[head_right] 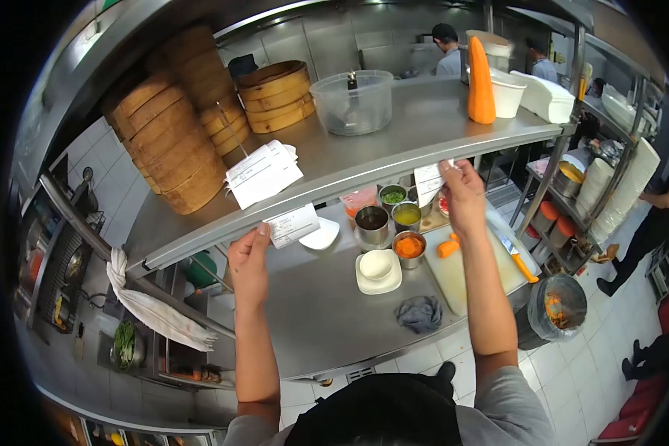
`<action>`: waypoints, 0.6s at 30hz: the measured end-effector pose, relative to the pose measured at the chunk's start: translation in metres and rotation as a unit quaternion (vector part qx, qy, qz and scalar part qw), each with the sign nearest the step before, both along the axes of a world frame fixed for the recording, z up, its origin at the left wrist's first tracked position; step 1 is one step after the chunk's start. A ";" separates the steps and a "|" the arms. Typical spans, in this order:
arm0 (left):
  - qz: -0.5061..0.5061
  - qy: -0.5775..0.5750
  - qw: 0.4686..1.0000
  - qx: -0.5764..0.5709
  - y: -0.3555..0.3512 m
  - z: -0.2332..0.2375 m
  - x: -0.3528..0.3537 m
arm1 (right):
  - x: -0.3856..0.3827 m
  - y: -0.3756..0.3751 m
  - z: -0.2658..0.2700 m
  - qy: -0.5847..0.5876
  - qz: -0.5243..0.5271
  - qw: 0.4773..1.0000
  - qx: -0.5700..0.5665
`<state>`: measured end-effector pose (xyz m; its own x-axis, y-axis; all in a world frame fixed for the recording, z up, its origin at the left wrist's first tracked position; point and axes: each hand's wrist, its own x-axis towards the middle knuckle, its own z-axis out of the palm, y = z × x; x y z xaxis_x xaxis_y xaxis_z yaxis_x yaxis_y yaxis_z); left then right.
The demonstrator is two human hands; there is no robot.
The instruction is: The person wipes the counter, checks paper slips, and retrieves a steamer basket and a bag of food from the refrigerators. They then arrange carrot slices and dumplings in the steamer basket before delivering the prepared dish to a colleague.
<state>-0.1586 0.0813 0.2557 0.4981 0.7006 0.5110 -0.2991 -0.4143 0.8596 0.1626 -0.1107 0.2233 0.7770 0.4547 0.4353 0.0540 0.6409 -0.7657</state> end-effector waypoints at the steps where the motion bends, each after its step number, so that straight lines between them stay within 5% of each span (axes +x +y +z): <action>1: -0.003 -0.009 1.000 0.000 0.001 -0.002 -0.003 | -0.011 0.009 0.005 0.011 -0.013 1.000 0.003; 18: -0.026 0.011 0.999 -0.026 -0.012 -0.002 -0.023 | -0.171 0.111 0.009 -0.008 0.103 0.995 -0.006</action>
<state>-0.1819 0.0696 0.2542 0.5444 0.6992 0.4634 -0.2998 -0.3538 0.8860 -0.0088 0.0004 0.2326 0.6594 0.6094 0.4403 -0.0658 0.6302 -0.7737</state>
